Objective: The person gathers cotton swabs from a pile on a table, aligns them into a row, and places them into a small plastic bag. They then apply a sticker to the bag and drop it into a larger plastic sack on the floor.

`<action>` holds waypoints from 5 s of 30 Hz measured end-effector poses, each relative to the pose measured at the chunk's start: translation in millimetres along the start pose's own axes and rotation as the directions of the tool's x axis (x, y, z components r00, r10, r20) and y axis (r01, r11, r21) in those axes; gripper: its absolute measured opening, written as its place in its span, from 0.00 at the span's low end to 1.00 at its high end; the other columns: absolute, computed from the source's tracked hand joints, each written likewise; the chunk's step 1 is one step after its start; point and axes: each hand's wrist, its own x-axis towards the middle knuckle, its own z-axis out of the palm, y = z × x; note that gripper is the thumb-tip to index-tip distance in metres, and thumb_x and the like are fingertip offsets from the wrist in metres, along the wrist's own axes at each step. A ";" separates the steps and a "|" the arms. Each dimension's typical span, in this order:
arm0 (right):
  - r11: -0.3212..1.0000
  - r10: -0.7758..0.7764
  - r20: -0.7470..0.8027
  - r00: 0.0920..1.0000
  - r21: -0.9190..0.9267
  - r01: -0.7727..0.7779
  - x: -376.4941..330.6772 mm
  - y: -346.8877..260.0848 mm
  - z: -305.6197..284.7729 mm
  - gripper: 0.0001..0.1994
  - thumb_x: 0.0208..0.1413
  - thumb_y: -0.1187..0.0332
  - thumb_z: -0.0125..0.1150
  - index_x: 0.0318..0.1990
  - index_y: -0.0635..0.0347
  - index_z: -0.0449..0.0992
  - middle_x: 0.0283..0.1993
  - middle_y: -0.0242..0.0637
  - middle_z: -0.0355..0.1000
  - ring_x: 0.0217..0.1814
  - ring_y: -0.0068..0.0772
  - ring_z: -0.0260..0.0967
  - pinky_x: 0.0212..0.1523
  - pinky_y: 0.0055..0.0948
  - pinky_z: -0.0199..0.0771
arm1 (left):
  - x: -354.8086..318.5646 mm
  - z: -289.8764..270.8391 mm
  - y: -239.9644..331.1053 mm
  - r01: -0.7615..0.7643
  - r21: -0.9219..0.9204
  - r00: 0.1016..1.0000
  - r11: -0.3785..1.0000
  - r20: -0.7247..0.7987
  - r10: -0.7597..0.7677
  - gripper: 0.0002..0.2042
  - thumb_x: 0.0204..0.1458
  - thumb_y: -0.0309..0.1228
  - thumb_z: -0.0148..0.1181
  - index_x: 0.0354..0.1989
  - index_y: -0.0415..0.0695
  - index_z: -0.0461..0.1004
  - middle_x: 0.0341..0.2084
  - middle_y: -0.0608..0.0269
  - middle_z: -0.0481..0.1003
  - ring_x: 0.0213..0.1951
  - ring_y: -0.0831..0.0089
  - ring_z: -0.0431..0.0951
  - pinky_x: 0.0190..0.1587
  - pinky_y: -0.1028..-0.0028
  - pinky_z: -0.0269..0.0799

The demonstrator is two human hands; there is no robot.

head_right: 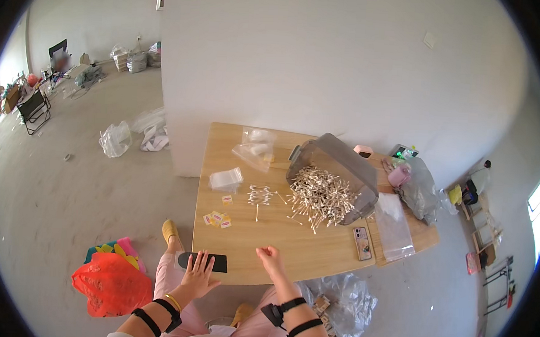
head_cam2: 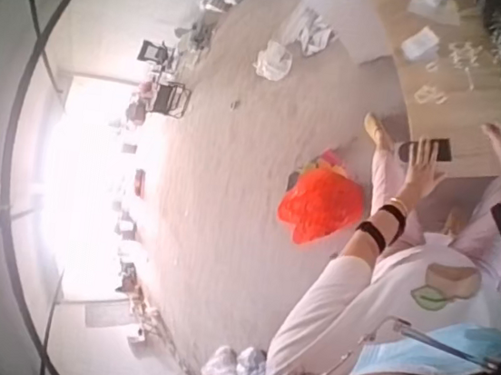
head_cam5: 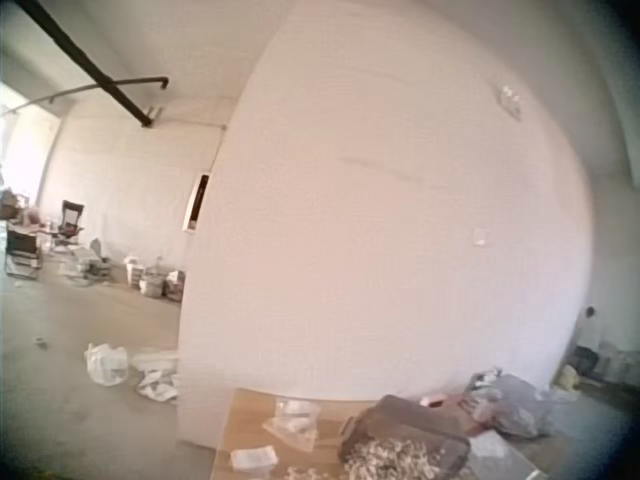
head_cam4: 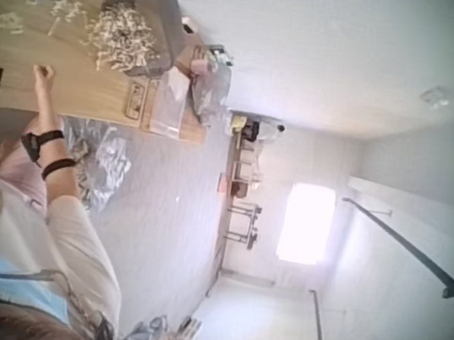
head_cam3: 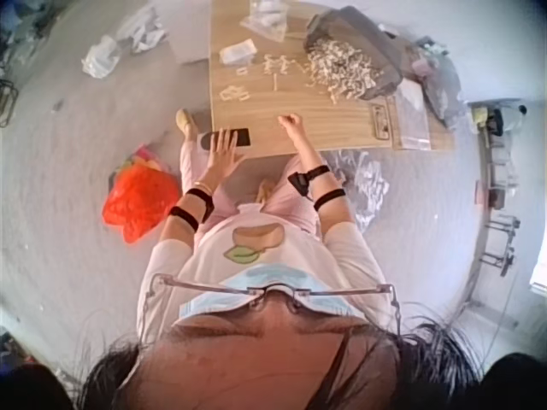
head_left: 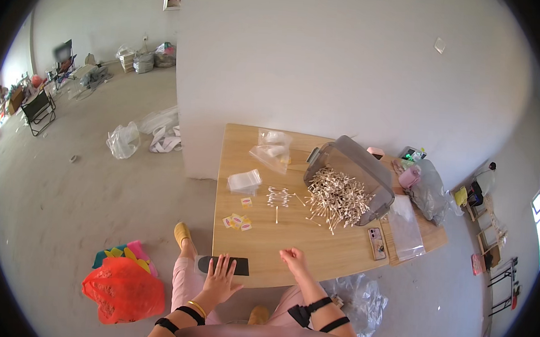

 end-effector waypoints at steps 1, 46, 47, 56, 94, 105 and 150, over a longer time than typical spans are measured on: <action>0.997 -0.026 -0.052 0.998 -0.073 0.022 14.2 -5.1 3.4 0.08 0.56 0.65 0.67 0.36 0.60 0.78 0.27 0.27 0.75 0.29 0.17 0.69 0.32 0.19 0.68 | -0.4 -0.4 -0.2 -0.003 0.001 1.000 1.000 0.000 0.003 0.43 0.60 0.64 0.36 0.74 0.42 0.44 0.74 0.46 0.39 0.75 0.52 0.35 0.72 0.45 0.28; 0.327 -0.508 0.192 0.839 -0.859 0.394 196.8 -52.3 12.3 0.10 0.50 0.66 0.65 0.41 0.47 0.76 0.48 0.29 0.69 0.56 0.42 0.64 0.57 0.45 0.63 | 2.9 -21.7 -2.4 -0.028 -0.196 0.998 0.980 0.057 0.040 0.43 0.58 0.61 0.43 0.71 0.37 0.51 0.72 0.40 0.43 0.73 0.45 0.41 0.70 0.42 0.32; 0.325 -0.509 0.194 0.838 -0.859 0.396 193.6 -51.5 13.0 0.10 0.50 0.66 0.65 0.41 0.47 0.76 0.48 0.29 0.69 0.56 0.42 0.64 0.57 0.45 0.63 | 2.5 -21.7 -2.3 -0.026 -0.187 0.998 0.982 0.058 0.037 0.43 0.58 0.61 0.43 0.71 0.37 0.50 0.72 0.40 0.43 0.73 0.45 0.40 0.70 0.42 0.32; 0.383 -0.531 0.204 0.823 -0.808 0.447 151.1 -40.3 15.6 0.10 0.48 0.74 0.63 0.38 0.49 0.76 0.42 0.27 0.71 0.51 0.38 0.67 0.52 0.43 0.64 | 0.8 -21.1 -1.5 -0.011 -0.119 0.998 0.993 0.058 0.018 0.42 0.59 0.62 0.40 0.73 0.42 0.49 0.73 0.45 0.43 0.74 0.49 0.40 0.71 0.43 0.31; 0.649 -0.482 0.018 0.876 -0.664 0.371 -44.4 18.3 -47.5 0.20 0.52 0.71 0.61 0.54 0.56 0.72 0.57 0.41 0.67 0.61 0.49 0.62 0.60 0.45 0.63 | 64.7 -27.0 44.4 -0.269 0.069 0.962 0.961 -0.036 0.272 0.41 0.59 0.60 0.42 0.72 0.41 0.49 0.73 0.51 0.48 0.75 0.57 0.41 0.73 0.52 0.33; 0.633 -0.488 -0.005 0.873 -0.691 0.350 -51.3 21.4 -40.4 0.20 0.52 0.70 0.59 0.55 0.56 0.71 0.60 0.43 0.65 0.63 0.51 0.60 0.61 0.47 0.61 | 101.1 -23.5 52.9 -0.170 0.099 0.983 0.980 -0.054 0.176 0.42 0.59 0.63 0.36 0.73 0.43 0.46 0.74 0.55 0.43 0.75 0.64 0.37 0.73 0.48 0.26; 0.531 -0.327 -0.476 0.816 -0.807 -0.258 105.1 4.5 -117.2 0.06 0.49 0.65 0.67 0.33 0.49 0.76 0.51 0.35 0.66 0.57 0.45 0.61 0.58 0.43 0.61 | 70.6 -19.5 54.5 -0.163 -0.119 0.987 0.979 -0.034 0.160 0.40 0.62 0.55 0.40 0.71 0.33 0.46 0.73 0.48 0.46 0.75 0.57 0.40 0.73 0.50 0.32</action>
